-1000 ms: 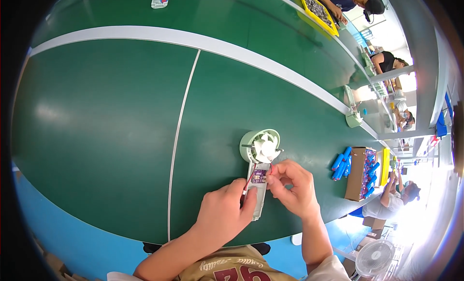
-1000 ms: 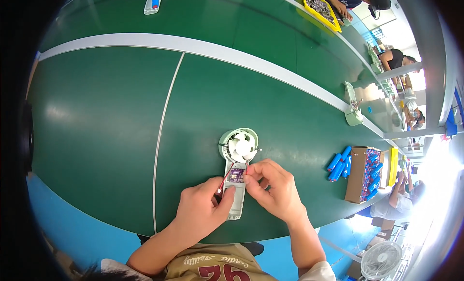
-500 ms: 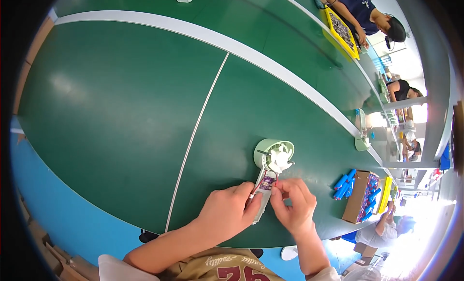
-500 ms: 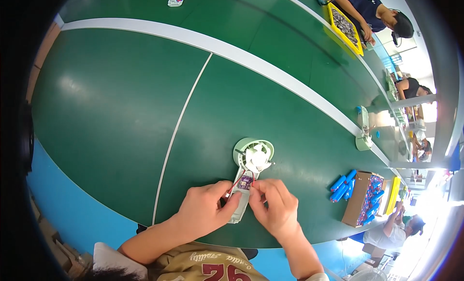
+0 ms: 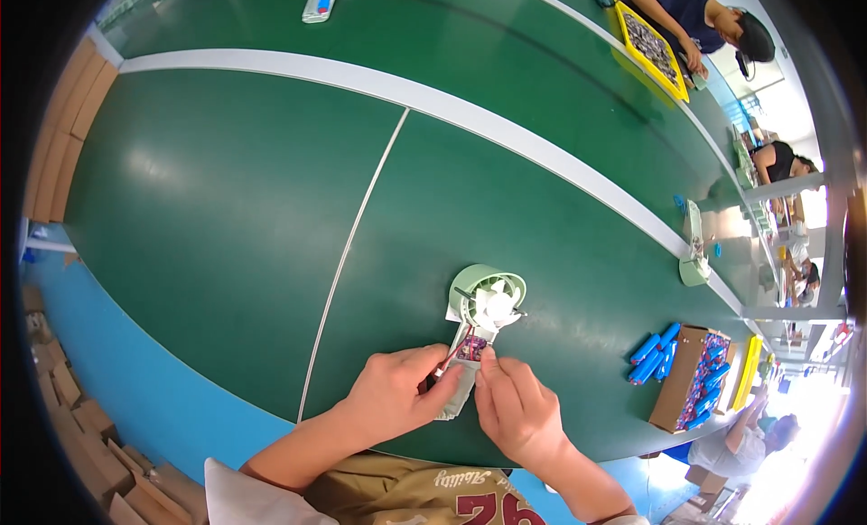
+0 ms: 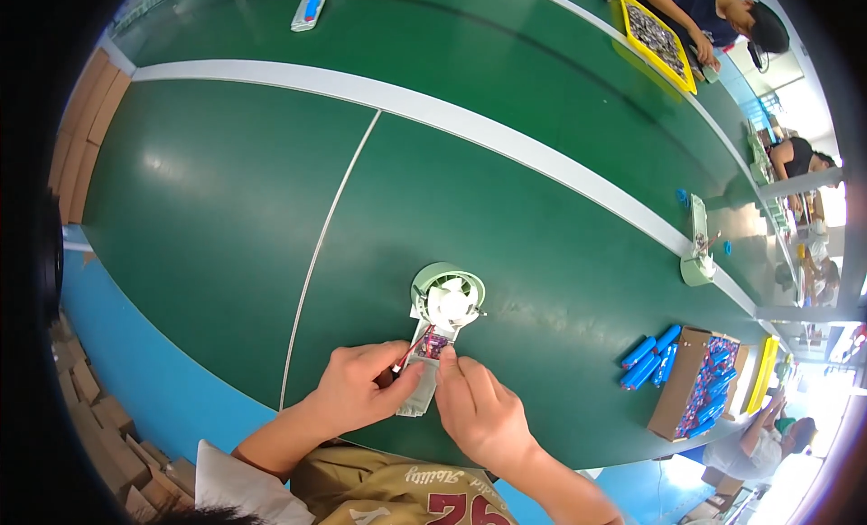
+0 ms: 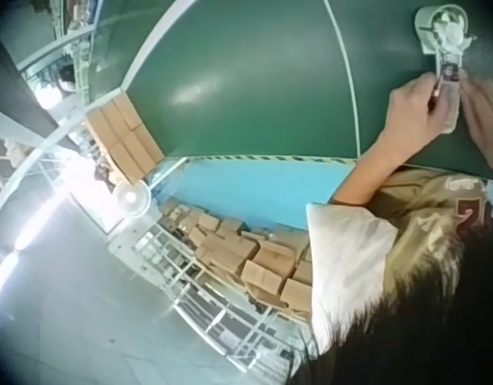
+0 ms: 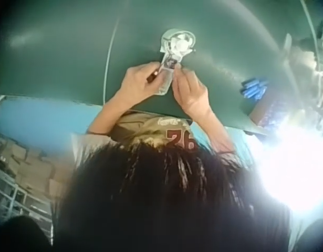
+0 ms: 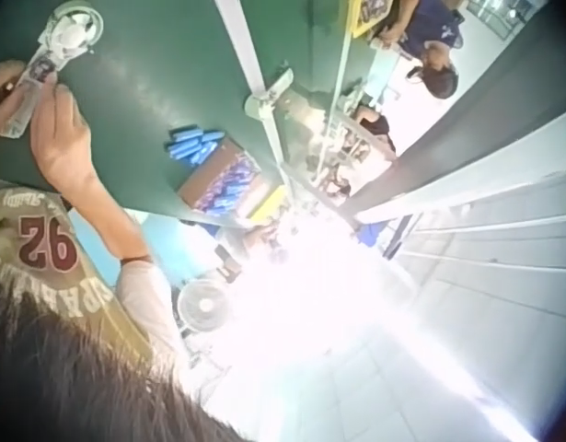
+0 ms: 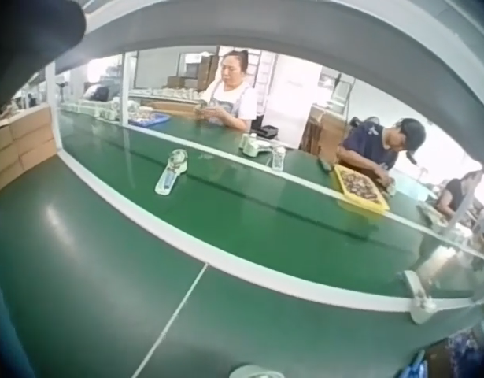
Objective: The person retrieves handheld fan components from an overhead shelf, fits the fan mechanism and circuit board into the casing, and connects a battery into the handle.
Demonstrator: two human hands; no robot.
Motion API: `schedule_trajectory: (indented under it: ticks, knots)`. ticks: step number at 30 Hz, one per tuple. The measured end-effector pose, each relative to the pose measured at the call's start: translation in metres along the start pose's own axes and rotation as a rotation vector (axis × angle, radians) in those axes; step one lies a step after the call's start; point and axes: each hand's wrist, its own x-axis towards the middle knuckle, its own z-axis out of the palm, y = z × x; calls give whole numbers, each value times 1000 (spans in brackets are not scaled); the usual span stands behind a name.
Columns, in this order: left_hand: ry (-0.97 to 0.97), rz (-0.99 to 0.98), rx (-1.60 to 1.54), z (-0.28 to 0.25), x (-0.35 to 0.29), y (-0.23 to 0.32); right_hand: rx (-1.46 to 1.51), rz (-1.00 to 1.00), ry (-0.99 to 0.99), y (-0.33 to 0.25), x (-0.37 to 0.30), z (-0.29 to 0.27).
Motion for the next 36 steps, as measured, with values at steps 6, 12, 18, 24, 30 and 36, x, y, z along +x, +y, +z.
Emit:
schedule_trajectory:
  ticks: [6,12,18,24,30,36]
  knots:
    - [-30,19,-7,-1,5,0,-177,-44,3,-3,-14,13]
    - [-171,-141,-38,-13,9,14,-82,84,-51,-7,-3,-7]
    - [116,24,89,-20,-19,19,769,799,51,-24,-16,-45]
    - [172,114,105,-19,-5,19,879,819,-103,-29,-3,-24]
    - [184,134,54,-15,-7,8,1071,962,-216,-28,11,-16]
    - [258,292,83,-12,-2,8,1067,1010,-267,-19,20,-18]
